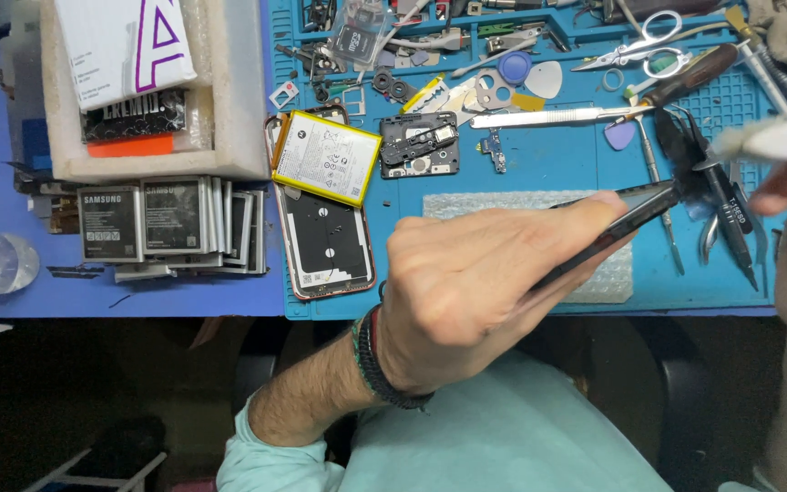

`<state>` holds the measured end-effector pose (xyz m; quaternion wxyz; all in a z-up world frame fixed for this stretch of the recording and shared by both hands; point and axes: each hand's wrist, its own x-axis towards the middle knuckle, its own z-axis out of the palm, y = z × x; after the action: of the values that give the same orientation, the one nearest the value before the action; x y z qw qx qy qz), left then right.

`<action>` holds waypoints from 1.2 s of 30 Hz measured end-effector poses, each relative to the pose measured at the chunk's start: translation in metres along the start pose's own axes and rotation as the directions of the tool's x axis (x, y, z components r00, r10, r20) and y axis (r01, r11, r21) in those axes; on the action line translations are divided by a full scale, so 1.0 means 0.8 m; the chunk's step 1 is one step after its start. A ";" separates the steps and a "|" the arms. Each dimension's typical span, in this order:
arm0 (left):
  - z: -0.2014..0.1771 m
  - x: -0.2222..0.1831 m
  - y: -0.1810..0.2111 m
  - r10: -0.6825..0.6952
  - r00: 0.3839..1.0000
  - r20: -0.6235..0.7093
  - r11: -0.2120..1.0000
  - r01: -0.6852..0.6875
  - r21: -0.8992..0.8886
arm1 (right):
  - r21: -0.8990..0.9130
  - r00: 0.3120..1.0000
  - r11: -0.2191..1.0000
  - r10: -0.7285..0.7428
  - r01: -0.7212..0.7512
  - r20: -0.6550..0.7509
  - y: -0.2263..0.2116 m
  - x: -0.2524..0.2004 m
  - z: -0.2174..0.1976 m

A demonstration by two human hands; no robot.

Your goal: Cleaning the bottom frame of a smartphone and inspecting internal components at a repair bench.

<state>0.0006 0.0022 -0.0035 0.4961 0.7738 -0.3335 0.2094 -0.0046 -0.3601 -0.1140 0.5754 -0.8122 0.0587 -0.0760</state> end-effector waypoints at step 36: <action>-0.003 0.006 0.006 0.028 0.999 0.028 1.000 -0.027 -0.016 | -0.130 0.971 0.973 -0.170 0.193 0.167 -0.088 -0.044 0.034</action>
<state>0.0005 0.0016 0.0039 0.4944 0.7681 -0.3527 0.2027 -0.0331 -0.3053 -0.0582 0.5081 -0.8573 -0.0554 -0.0607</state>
